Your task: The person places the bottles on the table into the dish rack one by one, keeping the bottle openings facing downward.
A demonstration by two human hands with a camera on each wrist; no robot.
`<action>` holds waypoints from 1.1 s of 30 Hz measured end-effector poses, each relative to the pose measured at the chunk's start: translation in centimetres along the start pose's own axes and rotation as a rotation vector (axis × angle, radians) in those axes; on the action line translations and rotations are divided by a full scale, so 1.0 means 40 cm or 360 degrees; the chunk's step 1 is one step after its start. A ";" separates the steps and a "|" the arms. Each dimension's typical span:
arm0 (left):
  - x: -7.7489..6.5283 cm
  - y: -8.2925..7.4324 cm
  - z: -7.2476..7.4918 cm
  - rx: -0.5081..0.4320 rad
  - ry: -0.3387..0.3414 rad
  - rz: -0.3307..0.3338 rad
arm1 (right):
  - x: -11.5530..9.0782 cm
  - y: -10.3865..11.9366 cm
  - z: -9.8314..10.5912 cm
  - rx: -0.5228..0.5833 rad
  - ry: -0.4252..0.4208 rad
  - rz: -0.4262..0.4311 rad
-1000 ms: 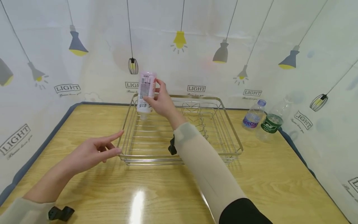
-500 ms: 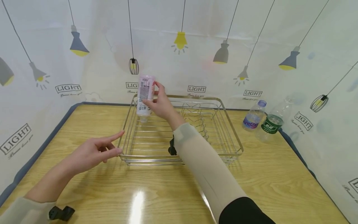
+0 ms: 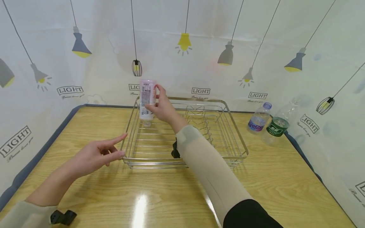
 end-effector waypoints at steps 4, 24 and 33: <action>0.001 0.001 -0.001 -0.0009 0.0007 0.0004 | 0.001 -0.006 0.000 -0.0007 -0.0010 -0.0021; 0.003 0.006 -0.003 -0.0017 0.0007 0.0014 | -0.010 -0.027 -0.002 -0.0270 0.0131 -0.0137; 0.003 0.005 -0.003 -0.0020 0.0004 0.0009 | -0.020 -0.029 -0.006 -0.0263 0.0265 -0.0251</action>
Point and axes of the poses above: each hand's wrist, its own x-axis towards the middle knuckle, its own z-axis out of the back of the hand, y = z × x, the point moved 5 cm from there along x, towards the middle knuckle, and after that the axes turned 9 degrees about z, right-handed, at the moved point
